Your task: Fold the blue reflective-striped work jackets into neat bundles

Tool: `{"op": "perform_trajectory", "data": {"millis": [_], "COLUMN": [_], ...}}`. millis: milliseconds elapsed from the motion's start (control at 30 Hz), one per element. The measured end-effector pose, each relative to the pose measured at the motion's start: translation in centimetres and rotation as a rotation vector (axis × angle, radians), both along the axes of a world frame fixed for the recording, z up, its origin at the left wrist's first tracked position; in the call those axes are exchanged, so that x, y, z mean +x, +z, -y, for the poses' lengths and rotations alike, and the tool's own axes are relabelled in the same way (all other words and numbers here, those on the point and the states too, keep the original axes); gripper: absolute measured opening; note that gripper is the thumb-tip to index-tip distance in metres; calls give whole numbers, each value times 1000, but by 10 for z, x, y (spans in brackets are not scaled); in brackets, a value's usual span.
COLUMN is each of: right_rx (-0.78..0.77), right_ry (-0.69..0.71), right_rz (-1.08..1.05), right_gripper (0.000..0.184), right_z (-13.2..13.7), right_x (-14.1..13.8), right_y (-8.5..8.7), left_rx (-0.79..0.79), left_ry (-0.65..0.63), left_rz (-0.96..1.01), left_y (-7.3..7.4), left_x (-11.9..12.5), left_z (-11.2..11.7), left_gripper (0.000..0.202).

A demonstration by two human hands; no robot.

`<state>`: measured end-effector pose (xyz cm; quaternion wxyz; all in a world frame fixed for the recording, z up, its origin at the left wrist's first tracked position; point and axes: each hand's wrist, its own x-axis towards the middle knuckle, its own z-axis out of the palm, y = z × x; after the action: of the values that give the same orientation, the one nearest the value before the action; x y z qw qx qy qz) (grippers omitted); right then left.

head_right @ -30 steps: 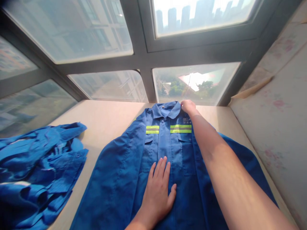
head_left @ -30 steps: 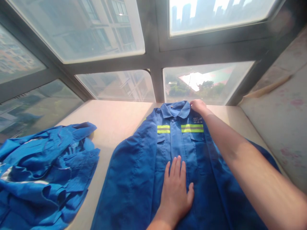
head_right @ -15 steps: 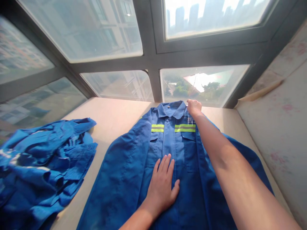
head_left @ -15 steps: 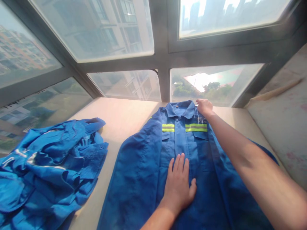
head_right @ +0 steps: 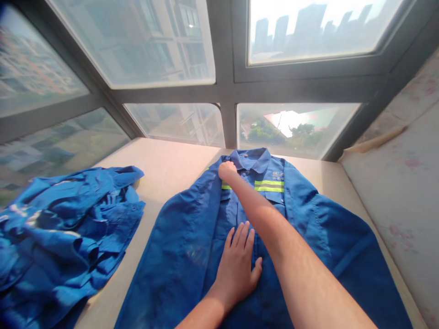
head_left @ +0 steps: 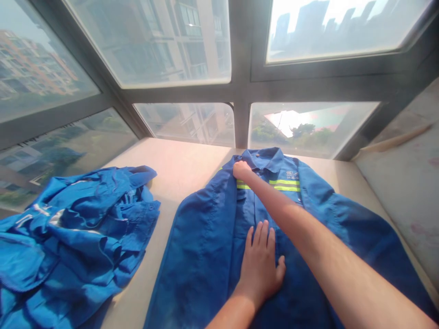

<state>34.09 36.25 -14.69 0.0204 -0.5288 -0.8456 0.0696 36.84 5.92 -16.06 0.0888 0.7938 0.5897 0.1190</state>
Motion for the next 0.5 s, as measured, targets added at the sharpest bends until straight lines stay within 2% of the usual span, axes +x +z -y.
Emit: {"op": "perform_trajectory", "data": {"millis": [133,267,400,500], "right_rx": [-7,-38,-71,-69], "right_ry": [-202,-237,-227,-170], "right_rz": [-59,-110,-153,-203], "right_gripper": [46,47,46,42], "right_z": [-16,-36,-45,-32], "right_x": [-19,-17,-13,-8], "right_y": [-22,-32,-29,-16], "left_rx": [-25,-50,-71,-56], "left_ry": [-11,-34,-46,-40], "left_rz": [23,57,101,119], "left_y": [-2,-4,-6,-7], "left_x": [-1,-3,-4,-4], "left_z": [1,1,0,0], "left_gripper": [69,72,73,72]}}
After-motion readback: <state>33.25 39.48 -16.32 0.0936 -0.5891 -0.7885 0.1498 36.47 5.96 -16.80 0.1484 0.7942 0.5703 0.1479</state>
